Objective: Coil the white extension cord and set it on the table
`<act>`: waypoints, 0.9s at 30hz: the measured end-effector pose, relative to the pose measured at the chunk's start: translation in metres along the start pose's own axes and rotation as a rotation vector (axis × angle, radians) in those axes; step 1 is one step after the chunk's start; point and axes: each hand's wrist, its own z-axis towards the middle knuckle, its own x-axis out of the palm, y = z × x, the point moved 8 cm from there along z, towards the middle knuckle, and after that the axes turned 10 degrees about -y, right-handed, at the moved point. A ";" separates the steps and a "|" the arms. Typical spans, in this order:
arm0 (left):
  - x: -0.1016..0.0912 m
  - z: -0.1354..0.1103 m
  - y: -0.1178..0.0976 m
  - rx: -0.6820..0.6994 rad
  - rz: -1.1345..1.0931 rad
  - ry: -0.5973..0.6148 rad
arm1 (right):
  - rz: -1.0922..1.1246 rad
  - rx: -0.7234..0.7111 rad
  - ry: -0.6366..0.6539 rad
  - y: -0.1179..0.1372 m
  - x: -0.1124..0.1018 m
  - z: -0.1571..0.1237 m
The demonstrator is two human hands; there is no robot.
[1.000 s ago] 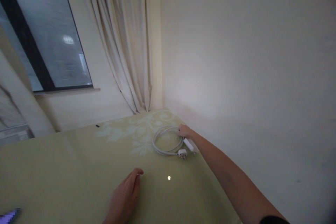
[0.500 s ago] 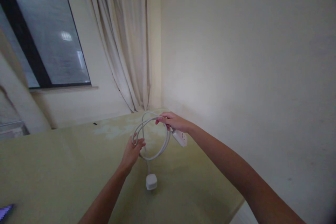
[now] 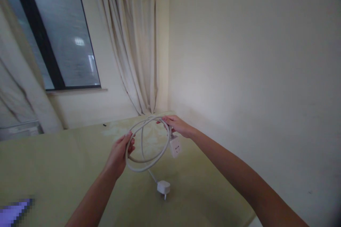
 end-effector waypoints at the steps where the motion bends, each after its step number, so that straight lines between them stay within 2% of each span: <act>1: -0.001 0.000 0.002 0.019 0.068 0.027 | -0.031 -0.036 -0.012 0.004 0.001 0.001; 4: 0.011 -0.005 0.006 0.160 0.319 0.198 | -0.072 -0.158 -0.001 0.020 0.007 0.003; 6: 0.025 -0.009 0.002 0.343 0.491 0.265 | -0.087 -0.204 0.071 0.029 0.018 0.001; 8: 0.038 -0.010 -0.010 0.568 0.589 0.230 | -0.121 -0.233 0.159 0.035 0.031 -0.003; 10: 0.048 -0.010 -0.026 0.769 0.608 0.142 | -0.148 -0.244 0.217 0.039 0.040 -0.007; 13: 0.059 -0.010 -0.046 0.958 0.635 0.102 | -0.144 -0.244 0.221 0.038 0.041 -0.009; 15: 0.064 -0.007 -0.052 0.946 0.696 0.171 | -0.144 -0.260 0.201 0.035 0.038 -0.009; 19: 0.062 -0.003 -0.058 0.797 0.846 0.276 | -0.151 -0.273 0.165 0.027 0.030 -0.007; 22: 0.061 -0.006 -0.060 0.707 0.820 0.343 | -0.157 -0.254 0.119 0.022 0.024 -0.005; 24: 0.063 -0.009 -0.057 0.602 0.767 0.398 | -0.263 -0.328 0.061 0.026 0.021 -0.006; 27: 0.066 -0.018 -0.054 0.505 0.710 0.438 | -0.579 -0.504 -0.129 0.038 0.015 -0.007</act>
